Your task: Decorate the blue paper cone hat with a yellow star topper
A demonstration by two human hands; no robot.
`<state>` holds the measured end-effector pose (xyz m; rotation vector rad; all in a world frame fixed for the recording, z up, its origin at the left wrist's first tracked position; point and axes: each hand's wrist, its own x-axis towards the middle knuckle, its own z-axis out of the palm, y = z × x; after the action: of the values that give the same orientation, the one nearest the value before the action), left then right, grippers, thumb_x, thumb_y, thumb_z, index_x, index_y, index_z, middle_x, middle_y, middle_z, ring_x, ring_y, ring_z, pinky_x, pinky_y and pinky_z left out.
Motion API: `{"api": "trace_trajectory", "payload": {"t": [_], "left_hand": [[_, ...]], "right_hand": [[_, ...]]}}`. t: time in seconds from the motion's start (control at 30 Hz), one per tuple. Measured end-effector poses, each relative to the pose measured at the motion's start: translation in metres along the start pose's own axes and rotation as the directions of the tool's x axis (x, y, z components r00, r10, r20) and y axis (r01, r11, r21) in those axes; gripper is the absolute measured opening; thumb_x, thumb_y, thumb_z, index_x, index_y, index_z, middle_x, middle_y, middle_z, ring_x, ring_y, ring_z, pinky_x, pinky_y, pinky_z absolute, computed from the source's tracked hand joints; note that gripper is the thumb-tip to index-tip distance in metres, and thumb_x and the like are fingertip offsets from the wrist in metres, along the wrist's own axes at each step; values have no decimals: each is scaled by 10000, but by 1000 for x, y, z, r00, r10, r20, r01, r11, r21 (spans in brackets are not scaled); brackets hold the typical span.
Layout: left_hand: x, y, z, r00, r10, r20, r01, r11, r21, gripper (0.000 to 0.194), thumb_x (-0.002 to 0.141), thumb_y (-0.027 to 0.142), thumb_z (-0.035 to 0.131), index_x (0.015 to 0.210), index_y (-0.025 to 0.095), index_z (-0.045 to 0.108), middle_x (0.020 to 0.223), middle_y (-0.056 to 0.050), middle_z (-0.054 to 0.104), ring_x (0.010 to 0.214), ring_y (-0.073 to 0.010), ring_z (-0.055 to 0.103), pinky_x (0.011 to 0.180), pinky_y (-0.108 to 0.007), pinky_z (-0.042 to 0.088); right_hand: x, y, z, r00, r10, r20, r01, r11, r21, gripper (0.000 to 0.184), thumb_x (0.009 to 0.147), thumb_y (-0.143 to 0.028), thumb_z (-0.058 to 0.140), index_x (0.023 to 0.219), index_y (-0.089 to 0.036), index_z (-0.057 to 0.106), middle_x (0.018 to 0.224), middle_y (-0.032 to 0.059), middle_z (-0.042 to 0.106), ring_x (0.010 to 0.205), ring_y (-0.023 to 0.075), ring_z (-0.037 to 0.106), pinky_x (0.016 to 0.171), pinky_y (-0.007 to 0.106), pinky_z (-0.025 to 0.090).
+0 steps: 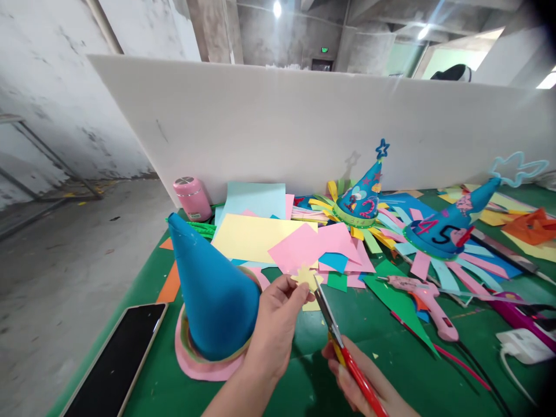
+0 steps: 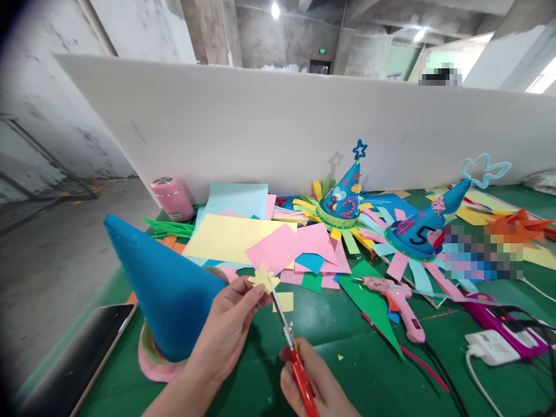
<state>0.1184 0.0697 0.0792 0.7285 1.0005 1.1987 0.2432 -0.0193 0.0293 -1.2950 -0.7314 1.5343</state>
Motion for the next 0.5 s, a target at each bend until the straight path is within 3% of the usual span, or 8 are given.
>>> {"api": "trace_trajectory", "payload": {"t": [0.07, 0.17, 0.33, 0.5], "left_hand": [[-1, -1, 0, 999, 8, 35, -9, 1000, 12, 107, 670, 237, 648, 649, 147, 593, 617, 17, 555, 646, -115, 524, 668, -237, 399], [-1, -1, 1, 998, -1, 56, 0, 1000, 7, 107, 688, 227, 634, 634, 153, 577, 612, 23, 560, 645, -114, 527, 666, -233, 397], [-2, 1, 3, 999, -7, 42, 7, 1000, 0, 124, 678, 213, 644, 610, 150, 561, 593, 26, 559, 636, -111, 523, 655, -227, 396], [-1, -2, 2, 999, 12, 49, -13, 999, 29, 113, 692, 218, 630, 624, 153, 567, 606, 26, 558, 652, -112, 523, 672, -228, 390]], "right_hand": [[6, 2, 3, 996, -33, 81, 33, 999, 6, 384, 605, -566, 639, 785, -227, 621, 606, -47, 471, 455, 58, 428, 522, 185, 463], [13, 7, 4, 988, -47, 146, 44, 999, 27, 447, 597, -624, 601, 765, -210, 599, 574, -66, 377, 389, 24, 250, 419, 158, 399], [19, 8, -2, 979, 18, 201, -16, 1000, -14, 457, 578, -627, 613, 755, -206, 595, 550, -66, 372, 391, 32, 247, 365, 154, 327], [21, 3, -6, 967, 60, 248, -48, 997, -55, 465, 602, -627, 593, 800, -206, 575, 614, -58, 405, 415, 36, 285, 398, 168, 347]]}}
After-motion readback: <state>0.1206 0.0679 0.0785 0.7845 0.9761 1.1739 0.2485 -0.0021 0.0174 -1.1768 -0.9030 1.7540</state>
